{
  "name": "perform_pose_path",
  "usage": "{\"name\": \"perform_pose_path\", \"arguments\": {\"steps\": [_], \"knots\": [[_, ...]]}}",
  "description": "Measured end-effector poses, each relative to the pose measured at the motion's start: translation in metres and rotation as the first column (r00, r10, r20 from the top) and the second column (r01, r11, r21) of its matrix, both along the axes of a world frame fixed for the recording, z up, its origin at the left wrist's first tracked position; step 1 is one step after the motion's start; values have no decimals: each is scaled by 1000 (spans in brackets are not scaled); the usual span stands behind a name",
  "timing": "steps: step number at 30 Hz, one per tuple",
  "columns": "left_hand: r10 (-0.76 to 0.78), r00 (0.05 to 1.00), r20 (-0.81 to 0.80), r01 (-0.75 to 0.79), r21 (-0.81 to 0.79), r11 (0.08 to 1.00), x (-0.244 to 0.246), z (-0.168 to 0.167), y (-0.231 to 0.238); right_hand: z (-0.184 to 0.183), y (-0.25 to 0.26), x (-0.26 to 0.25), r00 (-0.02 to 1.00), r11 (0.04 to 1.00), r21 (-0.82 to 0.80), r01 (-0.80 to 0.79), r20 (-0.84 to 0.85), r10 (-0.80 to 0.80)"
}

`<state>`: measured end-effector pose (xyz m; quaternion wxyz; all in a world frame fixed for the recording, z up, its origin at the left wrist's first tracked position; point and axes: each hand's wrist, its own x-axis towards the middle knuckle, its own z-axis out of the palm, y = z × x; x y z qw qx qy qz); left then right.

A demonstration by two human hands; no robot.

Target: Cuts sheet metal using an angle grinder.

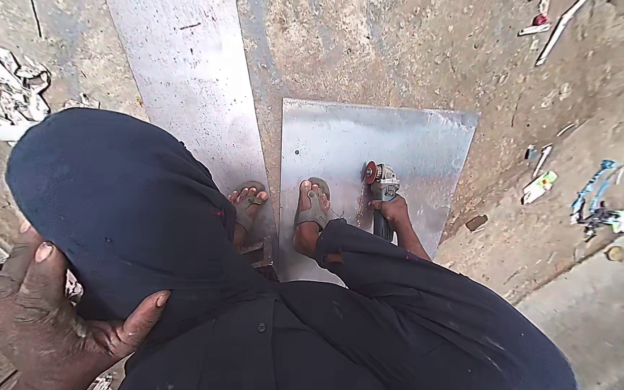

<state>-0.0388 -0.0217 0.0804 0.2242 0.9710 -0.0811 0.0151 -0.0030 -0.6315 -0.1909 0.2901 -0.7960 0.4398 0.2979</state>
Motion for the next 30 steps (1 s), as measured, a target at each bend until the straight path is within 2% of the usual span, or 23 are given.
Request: {"name": "perform_pose_path", "arguments": {"steps": [6, 20, 30], "knots": [[-19, 1000, 21, 20, -44, 999, 1, -1, 1, -1, -1, -1, 1000, 1000, -13, 13, 7, -13], [-39, 997, 69, 41, -30, 999, 9, -1, -3, 8, 7, 5, 1000, 1000, 14, 12, 11, -12], [-36, 998, 51, 39, -56, 998, 4, -7, 2, 3, 5, 6, 1000, 1000, -9, 18, 10, -18]]}}
